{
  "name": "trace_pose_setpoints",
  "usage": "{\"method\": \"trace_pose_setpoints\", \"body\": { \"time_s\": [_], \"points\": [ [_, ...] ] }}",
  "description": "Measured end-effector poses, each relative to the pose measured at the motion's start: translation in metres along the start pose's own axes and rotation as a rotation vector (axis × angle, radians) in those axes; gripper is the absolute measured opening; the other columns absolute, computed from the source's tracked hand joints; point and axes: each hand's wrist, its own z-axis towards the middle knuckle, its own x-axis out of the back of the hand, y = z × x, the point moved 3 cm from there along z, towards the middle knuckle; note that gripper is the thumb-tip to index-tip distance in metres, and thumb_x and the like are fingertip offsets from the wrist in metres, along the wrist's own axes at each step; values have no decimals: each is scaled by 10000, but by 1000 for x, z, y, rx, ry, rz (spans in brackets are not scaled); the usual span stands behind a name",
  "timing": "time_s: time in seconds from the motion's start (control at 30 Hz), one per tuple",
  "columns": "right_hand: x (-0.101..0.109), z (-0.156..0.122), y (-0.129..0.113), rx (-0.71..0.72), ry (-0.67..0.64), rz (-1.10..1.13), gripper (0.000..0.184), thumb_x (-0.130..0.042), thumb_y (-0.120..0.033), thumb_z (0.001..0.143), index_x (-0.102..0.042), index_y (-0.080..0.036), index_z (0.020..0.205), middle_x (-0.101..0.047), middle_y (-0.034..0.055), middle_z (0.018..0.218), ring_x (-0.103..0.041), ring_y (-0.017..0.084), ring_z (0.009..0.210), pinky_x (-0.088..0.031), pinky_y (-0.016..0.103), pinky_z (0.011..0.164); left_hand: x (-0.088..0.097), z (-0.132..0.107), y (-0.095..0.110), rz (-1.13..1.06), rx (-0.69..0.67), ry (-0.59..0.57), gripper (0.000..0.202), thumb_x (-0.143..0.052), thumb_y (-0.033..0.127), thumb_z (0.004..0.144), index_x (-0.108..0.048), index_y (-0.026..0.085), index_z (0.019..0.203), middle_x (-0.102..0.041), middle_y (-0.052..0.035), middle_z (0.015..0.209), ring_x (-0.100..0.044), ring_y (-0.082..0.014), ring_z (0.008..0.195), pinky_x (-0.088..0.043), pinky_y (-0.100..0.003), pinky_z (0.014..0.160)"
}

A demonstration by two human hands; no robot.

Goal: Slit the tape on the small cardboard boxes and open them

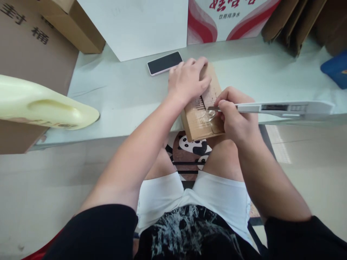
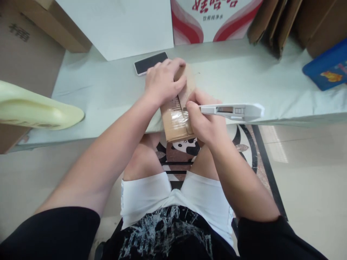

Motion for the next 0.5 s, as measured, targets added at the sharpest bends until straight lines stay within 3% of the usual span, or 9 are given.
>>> {"method": "trace_pose_setpoints", "body": {
  "time_s": [0.2,0.5],
  "points": [
    [-3,0,0,-12,49,-26,221,-547,-143,886,-496,-235,692,-534,-28,610,-455,129,573,-373,323,601,12,-10,12,86,46,-61,454,-465,484,917,-665,512,1324,-719,22,1382,-527,-431,1388,-381,-624,1155],
    [-2,0,1,-37,28,-33,203,-545,-181,880,-509,-243,690,-549,-19,615,-470,136,570,-372,330,587,10,-9,10,108,42,-54,473,-461,481,922,-659,499,1351,-725,24,1394,-539,-415,1385,-385,-615,1171]
  ]
}}
